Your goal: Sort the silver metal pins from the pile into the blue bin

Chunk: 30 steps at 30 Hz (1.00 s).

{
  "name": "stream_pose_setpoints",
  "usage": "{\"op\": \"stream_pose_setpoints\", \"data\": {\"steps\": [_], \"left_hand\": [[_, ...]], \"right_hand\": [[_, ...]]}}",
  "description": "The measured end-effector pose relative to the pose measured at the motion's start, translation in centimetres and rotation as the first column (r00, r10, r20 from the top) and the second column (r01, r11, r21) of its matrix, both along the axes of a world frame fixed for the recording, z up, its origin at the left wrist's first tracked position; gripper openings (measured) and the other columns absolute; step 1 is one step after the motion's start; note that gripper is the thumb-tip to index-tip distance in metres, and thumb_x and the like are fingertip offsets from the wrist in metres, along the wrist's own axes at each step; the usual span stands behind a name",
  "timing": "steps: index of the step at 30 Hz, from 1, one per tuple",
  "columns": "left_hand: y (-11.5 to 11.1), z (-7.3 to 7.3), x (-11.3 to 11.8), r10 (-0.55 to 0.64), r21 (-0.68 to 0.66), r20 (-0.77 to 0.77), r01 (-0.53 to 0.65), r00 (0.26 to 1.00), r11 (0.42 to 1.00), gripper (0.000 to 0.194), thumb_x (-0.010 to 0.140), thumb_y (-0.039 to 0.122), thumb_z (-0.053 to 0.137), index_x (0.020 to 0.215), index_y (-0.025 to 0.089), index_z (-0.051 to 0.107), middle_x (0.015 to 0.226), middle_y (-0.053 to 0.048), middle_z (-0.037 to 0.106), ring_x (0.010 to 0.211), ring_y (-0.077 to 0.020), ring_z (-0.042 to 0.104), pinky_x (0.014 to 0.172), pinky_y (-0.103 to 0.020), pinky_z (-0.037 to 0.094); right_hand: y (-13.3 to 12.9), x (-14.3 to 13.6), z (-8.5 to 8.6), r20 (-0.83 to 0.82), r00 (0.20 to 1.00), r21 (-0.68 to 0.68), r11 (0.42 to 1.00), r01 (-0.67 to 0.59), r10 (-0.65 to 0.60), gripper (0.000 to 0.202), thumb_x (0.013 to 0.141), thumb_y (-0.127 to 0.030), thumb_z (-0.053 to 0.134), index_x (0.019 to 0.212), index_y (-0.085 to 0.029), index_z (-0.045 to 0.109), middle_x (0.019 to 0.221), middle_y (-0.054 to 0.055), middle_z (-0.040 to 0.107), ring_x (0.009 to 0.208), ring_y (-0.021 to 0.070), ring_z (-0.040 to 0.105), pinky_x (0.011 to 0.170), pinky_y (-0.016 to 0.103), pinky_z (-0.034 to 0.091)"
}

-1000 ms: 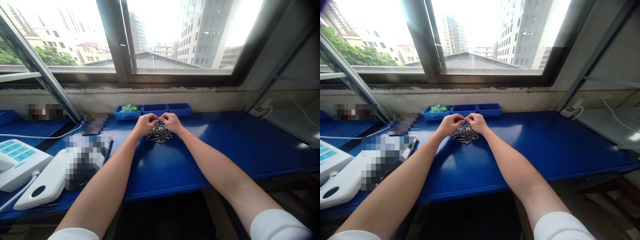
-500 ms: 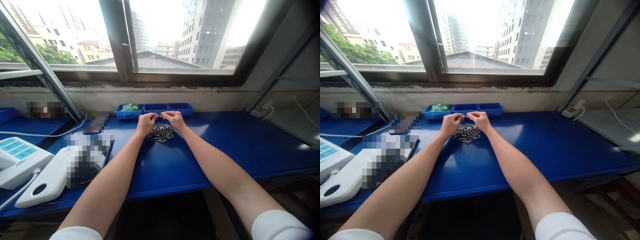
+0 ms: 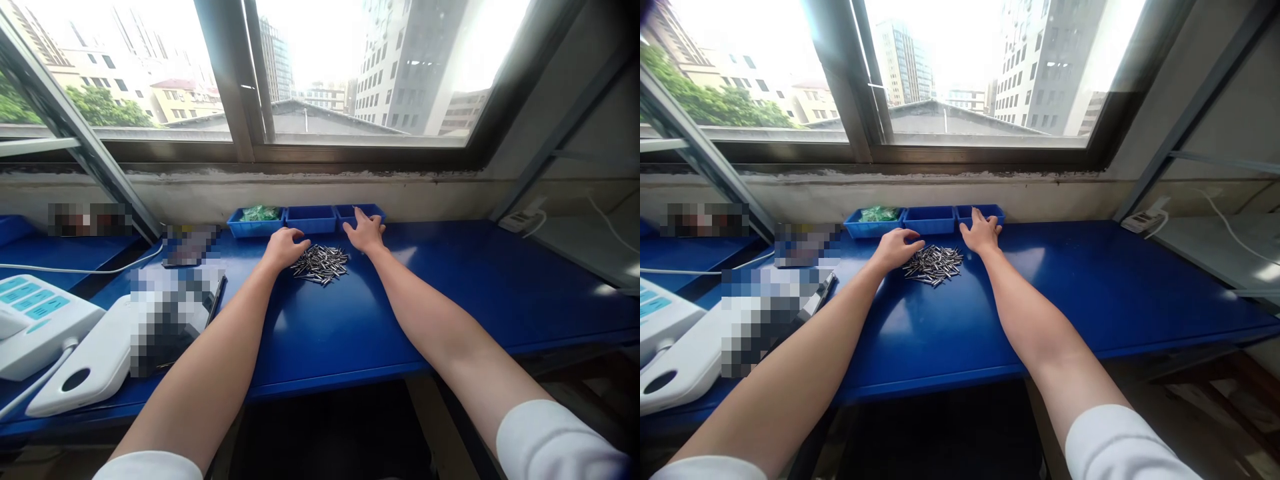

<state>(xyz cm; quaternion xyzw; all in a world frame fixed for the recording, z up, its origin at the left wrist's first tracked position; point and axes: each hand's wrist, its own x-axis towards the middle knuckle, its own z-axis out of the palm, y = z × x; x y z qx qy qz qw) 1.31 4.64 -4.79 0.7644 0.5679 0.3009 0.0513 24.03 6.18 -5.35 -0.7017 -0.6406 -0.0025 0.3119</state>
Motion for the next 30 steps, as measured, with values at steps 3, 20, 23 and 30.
{"op": "stream_pose_setpoints", "data": {"steps": [3, 20, 23, 30], "left_hand": [[-0.3, -0.4, 0.6, -0.116, -0.026, -0.115, 0.114, 0.987, 0.993, 0.047, 0.073, 0.052, 0.056, 0.102, 0.018, 0.07, 0.104, -0.009, 0.064, 0.104, -0.0268, 0.056, 0.093, -0.034, 0.043], [-0.5, -0.8, 1.1, -0.158, -0.029, -0.064, 0.157, 0.985, 0.987, 0.027, 0.074, 0.035, 0.056, 0.087, 0.02, 0.074, 0.092, -0.006, 0.069, 0.084, -0.0217, 0.063, 0.079, -0.028, 0.048], [-0.5, -0.9, 1.1, -0.166, -0.013, -0.015, 0.166, 0.986, 0.986, 0.025, 0.074, 0.033, 0.056, 0.085, 0.02, 0.074, 0.09, -0.005, 0.07, 0.083, -0.0212, 0.063, 0.079, -0.028, 0.049], [-0.5, -1.1, 1.4, -0.153, 0.05, 0.041, 0.151, 0.987, 0.987, 0.021, 0.073, 0.031, 0.057, 0.083, 0.019, 0.072, 0.086, -0.005, 0.069, 0.08, -0.0196, 0.063, 0.079, -0.028, 0.048]], "right_hand": [[0.2, 0.0, -0.3, 0.058, 0.998, -0.087, 0.996, -0.005, 0.01, 0.069, 0.082, -0.055, 0.039, 0.143, -0.024, 0.028, 0.151, 0.004, 0.025, 0.117, 0.0345, 0.032, 0.094, 0.052, 0.031], [-1.9, -4.8, -1.0, 0.019, 0.897, -0.135, 0.89, -0.435, 0.442, 0.028, 0.078, -0.039, 0.055, 0.089, -0.018, 0.069, 0.098, 0.01, 0.067, 0.091, 0.0206, 0.061, 0.078, 0.026, 0.044], [-1.9, -5.0, -1.1, -0.079, 0.903, -0.127, 0.894, -0.43, 0.423, 0.024, 0.077, -0.036, 0.057, 0.086, -0.019, 0.07, 0.093, 0.007, 0.07, 0.088, 0.0193, 0.063, 0.076, 0.025, 0.044], [-1.6, -4.9, -1.4, -0.158, 0.894, -0.028, 0.903, -0.429, 0.42, 0.017, 0.077, -0.03, 0.057, 0.078, -0.02, 0.071, 0.082, 0.003, 0.072, 0.078, 0.0164, 0.064, 0.069, 0.024, 0.043]]}}
